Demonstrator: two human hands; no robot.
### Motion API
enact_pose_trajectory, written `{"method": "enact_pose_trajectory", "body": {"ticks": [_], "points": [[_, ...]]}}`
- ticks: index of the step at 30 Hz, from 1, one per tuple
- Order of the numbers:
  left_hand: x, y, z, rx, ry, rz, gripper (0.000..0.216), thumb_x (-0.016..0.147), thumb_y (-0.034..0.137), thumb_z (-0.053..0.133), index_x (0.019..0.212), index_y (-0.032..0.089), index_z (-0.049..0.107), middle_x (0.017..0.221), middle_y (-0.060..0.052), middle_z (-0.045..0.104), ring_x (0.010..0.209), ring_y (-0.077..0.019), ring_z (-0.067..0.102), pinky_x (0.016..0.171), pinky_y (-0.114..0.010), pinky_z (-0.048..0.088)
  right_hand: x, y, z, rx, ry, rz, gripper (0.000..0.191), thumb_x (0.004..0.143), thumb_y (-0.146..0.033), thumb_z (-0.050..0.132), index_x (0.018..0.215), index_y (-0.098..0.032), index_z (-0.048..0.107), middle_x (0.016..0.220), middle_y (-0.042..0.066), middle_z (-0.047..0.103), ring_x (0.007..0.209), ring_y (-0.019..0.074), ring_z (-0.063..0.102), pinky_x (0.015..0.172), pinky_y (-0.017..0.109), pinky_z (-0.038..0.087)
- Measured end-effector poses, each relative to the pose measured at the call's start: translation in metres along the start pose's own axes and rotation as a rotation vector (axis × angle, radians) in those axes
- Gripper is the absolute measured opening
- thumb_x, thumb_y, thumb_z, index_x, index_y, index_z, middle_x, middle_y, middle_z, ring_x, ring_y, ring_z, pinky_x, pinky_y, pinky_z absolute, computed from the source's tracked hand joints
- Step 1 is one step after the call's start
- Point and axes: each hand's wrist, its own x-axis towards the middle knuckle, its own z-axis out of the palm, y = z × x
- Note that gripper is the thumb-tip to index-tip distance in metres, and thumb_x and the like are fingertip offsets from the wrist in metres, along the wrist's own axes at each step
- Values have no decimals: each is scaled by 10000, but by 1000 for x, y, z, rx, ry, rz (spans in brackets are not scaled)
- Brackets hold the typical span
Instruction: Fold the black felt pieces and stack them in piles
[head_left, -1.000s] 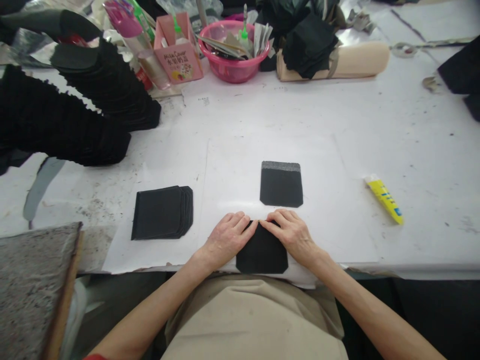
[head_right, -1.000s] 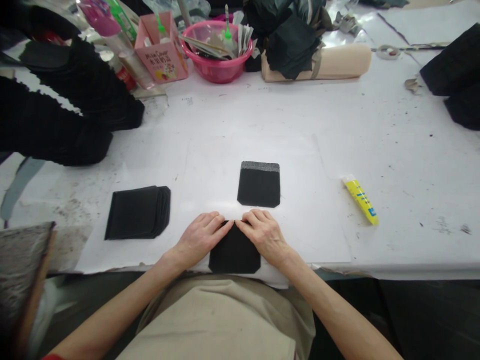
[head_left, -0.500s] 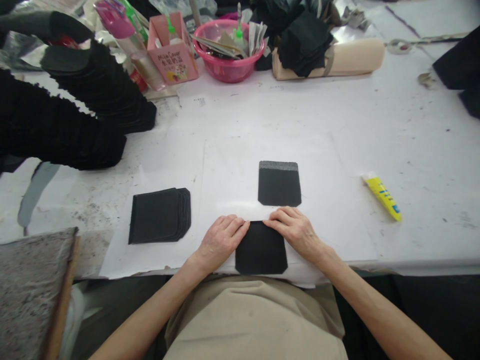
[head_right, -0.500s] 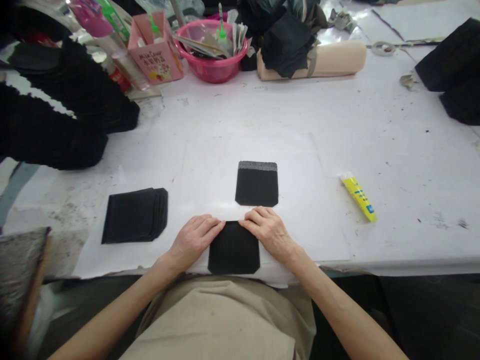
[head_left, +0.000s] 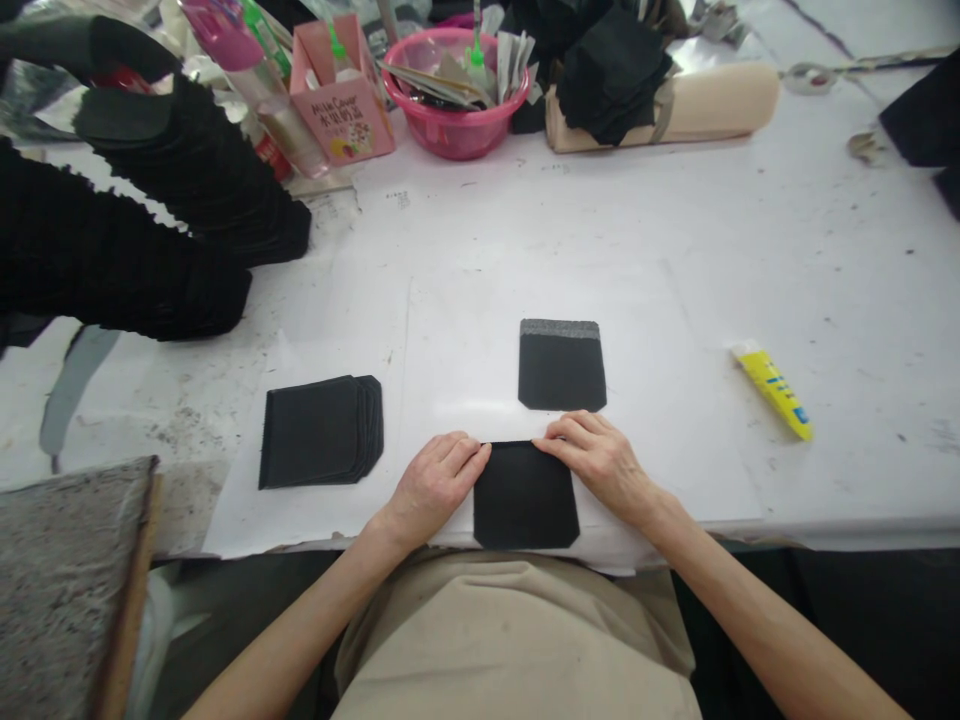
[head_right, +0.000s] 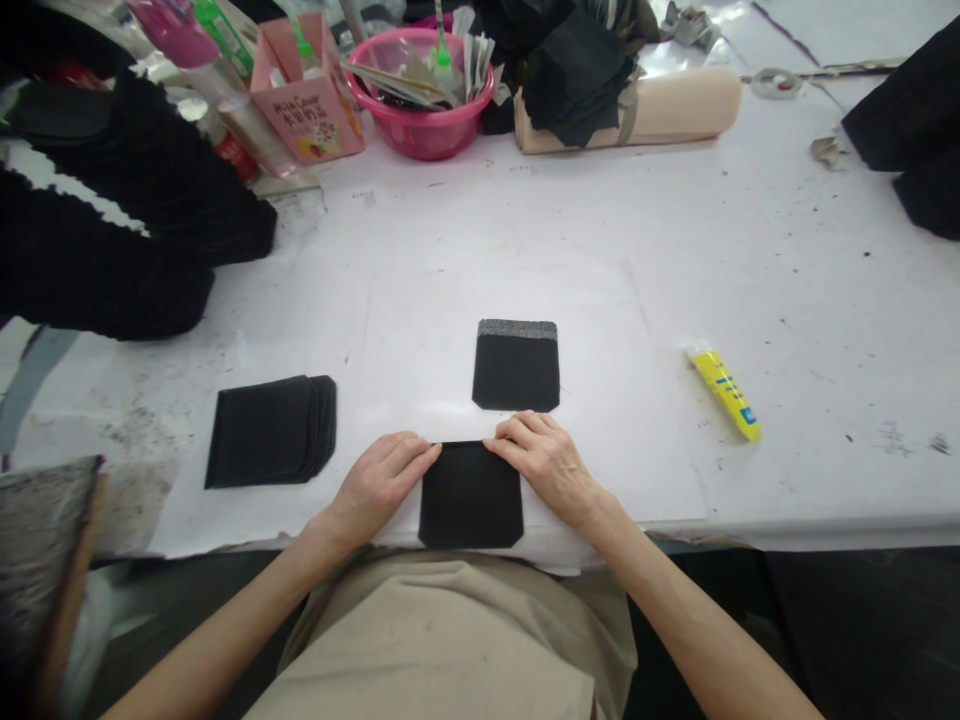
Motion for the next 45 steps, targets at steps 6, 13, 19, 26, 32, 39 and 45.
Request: {"method": "enact_pose_trajectory", "body": {"ticks": [6,13,19,26,32,39,45], "points": [[0,0,-3,0,11,7,169,942,81,528,1090,79,609,999,-113,637,964,-235,580,878,-403,546,0,0,1,7,3,-6,235,1004,-172,466,1118,-190,671,1025,78,663,973,200,558,864,370,458],[-1,-3,-9,-16,-23,-16,223,967,88,486,1169,86,580,1048,-113,638,1002,-223,580,914,-395,539,0,-1,1,12,15,5,236,1005,-163,456,1098,-187,672,1015,75,664,978,203,553,871,365,455],[2,-3,-11,52,-67,4,211,960,97,510,1152,91,596,1025,-117,645,964,-228,597,871,-401,550,0,-1,-1,21,18,3,243,1003,-164,459,1105,-194,677,1009,79,668,976,205,563,862,373,466],[-4,-8,-11,58,-54,52,211,939,71,531,1137,81,604,1112,-136,649,1026,-257,593,880,-419,546,0,1,-8,10,-15,10,227,1002,-181,472,1081,-178,685,985,81,663,931,198,568,793,349,471],[-3,-5,-14,87,-63,39,177,937,80,532,1090,77,620,1133,-145,637,1061,-282,580,895,-430,528,-3,3,-6,-21,-11,10,227,1005,-175,472,1100,-197,677,1015,69,665,973,193,563,826,342,458],[31,19,-7,78,-43,24,242,966,107,486,1191,95,578,1047,-121,638,977,-244,588,838,-387,515,-1,2,-6,-37,0,-7,202,999,-199,497,1081,-182,680,994,69,660,952,191,555,801,332,457],[34,18,8,136,-148,82,299,983,136,452,1268,138,540,1054,-118,610,949,-233,572,782,-367,480,-4,7,-10,-28,-12,-4,213,1008,-203,476,1079,-181,676,998,69,658,971,189,557,807,331,458]]}}
